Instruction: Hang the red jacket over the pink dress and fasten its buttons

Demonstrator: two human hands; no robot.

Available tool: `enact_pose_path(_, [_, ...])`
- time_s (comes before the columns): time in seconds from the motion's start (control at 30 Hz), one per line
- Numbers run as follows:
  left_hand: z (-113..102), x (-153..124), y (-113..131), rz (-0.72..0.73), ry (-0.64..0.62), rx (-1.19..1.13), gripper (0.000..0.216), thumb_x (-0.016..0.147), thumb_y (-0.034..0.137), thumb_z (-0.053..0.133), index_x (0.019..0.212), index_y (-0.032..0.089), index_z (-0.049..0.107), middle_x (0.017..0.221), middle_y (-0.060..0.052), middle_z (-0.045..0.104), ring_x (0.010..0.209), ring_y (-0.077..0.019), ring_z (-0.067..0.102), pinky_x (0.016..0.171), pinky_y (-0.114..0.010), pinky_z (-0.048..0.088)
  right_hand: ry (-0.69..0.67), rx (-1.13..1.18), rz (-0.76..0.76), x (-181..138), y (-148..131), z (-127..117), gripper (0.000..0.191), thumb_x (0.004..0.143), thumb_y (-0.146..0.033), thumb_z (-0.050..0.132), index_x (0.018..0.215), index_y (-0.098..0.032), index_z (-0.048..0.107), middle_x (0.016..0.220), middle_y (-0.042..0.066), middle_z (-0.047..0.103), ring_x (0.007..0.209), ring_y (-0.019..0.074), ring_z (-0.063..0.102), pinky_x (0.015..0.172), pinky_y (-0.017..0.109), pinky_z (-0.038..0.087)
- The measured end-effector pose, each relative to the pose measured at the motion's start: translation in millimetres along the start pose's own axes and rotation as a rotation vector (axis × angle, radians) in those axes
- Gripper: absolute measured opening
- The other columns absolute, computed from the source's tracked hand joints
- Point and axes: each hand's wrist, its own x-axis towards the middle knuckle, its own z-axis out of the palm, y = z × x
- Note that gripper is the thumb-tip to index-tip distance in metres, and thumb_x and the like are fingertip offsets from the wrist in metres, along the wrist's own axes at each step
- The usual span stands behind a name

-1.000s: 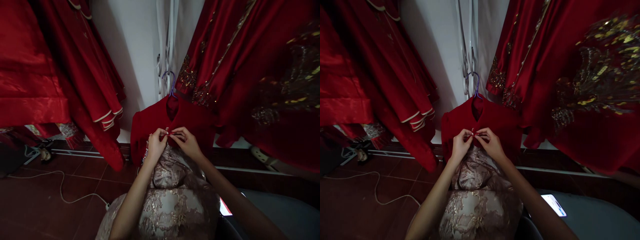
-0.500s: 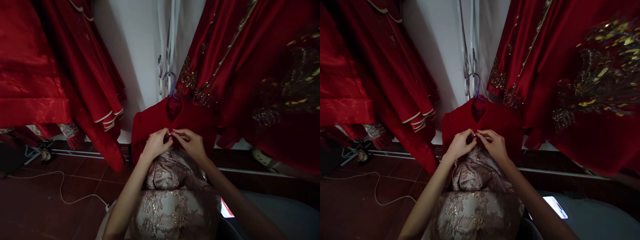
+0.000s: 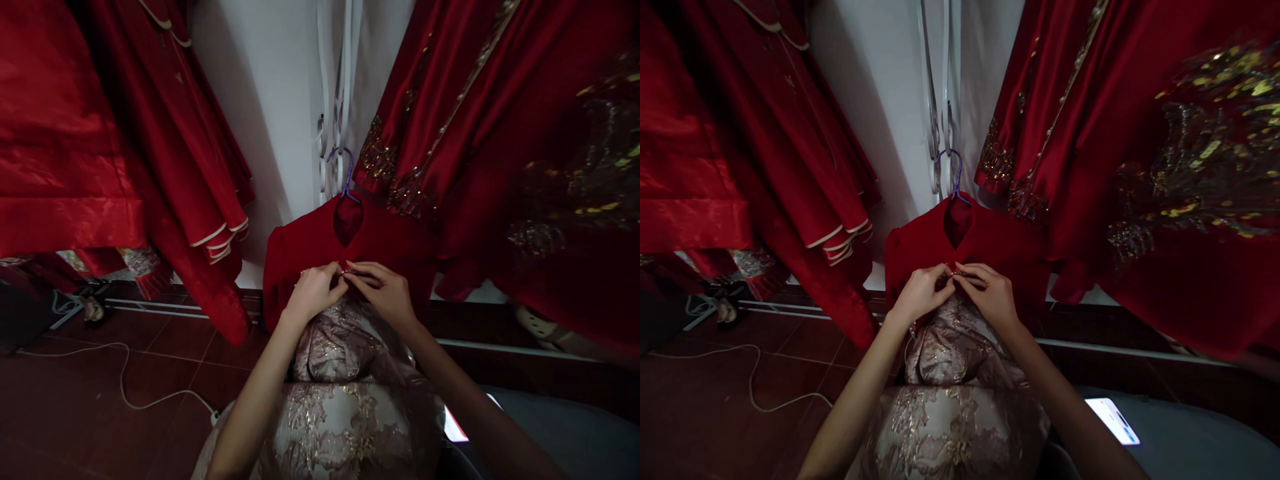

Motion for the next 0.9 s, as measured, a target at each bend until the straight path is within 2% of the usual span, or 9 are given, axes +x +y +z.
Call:
enact_pose_path(0.43, [-6,5,0,0.052,-0.074,-0.007,0.019,0.085,0.026,0.043,0.094,0.02,0.058,0.086,-0.004,0.067,0.079,-0.0163,0.063,0.072,-0.024,0.046,-0.047,-0.15,-0.114,4,4,-7,0.03,0.078,-0.029,0.059,0.106,-0.023,0.066,0.103,0.002,0.065,0.089,0.0153,0.064,0.085,0.03,0.054])
enact_pose_path(0.7, [-2,12,-3,0.145,-0.109,0.139,0.017,0.086,0.026,0.042,0.085,0.018,0.057,0.082,-0.004,0.064,0.074,-0.0163,0.061,0.071,-0.025,0.044,-0.111,-0.233,-0.175,11,2,-13,0.028,0.08,-0.028,0.056,0.105,-0.025,0.067,0.102,0.002,0.066,0.094,0.016,0.062,0.089,0.032,0.05])
enact_pose_path(0.8, [2,11,0,0.072,-0.053,0.088,0.018,0.087,0.027,0.04,0.091,0.02,0.056,0.087,-0.004,0.063,0.076,-0.0157,0.06,0.07,-0.025,0.044,-0.12,-0.18,-0.134,13,2,-8,0.032,0.081,-0.03,0.053,0.111,-0.025,0.063,0.109,0.003,0.062,0.097,0.0162,0.06,0.089,0.032,0.05])
enact_pose_path(0.9, [10,8,-1,0.011,0.024,-0.047,0.02,0.086,0.029,0.042,0.1,0.023,0.056,0.098,-0.003,0.061,0.085,-0.0152,0.059,0.074,-0.025,0.045,-0.104,-0.076,-0.013,10,13,0,0.046,0.085,-0.036,0.047,0.129,-0.024,0.047,0.122,0.008,0.053,0.1,0.0165,0.059,0.084,0.031,0.052])
